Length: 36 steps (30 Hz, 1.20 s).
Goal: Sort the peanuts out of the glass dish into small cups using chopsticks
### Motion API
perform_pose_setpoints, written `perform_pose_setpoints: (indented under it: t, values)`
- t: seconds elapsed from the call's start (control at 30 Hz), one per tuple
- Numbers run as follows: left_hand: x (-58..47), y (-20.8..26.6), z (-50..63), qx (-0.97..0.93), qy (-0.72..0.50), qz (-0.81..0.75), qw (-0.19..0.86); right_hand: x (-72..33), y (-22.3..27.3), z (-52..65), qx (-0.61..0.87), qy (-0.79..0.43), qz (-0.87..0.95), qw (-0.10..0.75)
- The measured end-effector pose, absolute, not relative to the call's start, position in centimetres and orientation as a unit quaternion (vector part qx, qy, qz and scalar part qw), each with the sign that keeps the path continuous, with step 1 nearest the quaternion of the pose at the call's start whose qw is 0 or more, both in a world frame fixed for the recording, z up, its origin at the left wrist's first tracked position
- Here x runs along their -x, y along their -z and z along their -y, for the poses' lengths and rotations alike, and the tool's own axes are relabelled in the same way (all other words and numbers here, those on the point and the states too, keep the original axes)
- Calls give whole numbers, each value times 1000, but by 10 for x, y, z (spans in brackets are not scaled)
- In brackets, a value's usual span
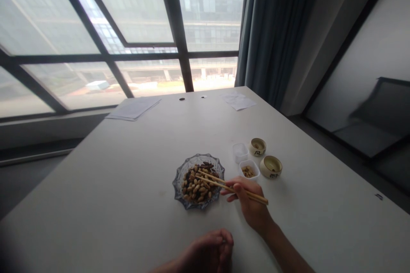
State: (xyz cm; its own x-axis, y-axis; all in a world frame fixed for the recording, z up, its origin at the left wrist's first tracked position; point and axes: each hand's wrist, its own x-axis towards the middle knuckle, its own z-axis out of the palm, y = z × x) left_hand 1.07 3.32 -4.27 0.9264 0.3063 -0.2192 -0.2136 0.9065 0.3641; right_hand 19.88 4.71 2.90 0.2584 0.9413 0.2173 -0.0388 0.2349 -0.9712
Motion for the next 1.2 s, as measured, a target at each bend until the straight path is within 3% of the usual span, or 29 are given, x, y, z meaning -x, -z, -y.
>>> perform_pose_setpoints:
  t: [0.9, 1.2]
  values:
    - [-10, 43, -35, -150, -121, -146, 970, -187, -8, -60, 491, -438, 372, 655]
    - [-9, 43, -34, -160, -127, -144, 968, -199, -20, -57, 479, -421, 305, 708]
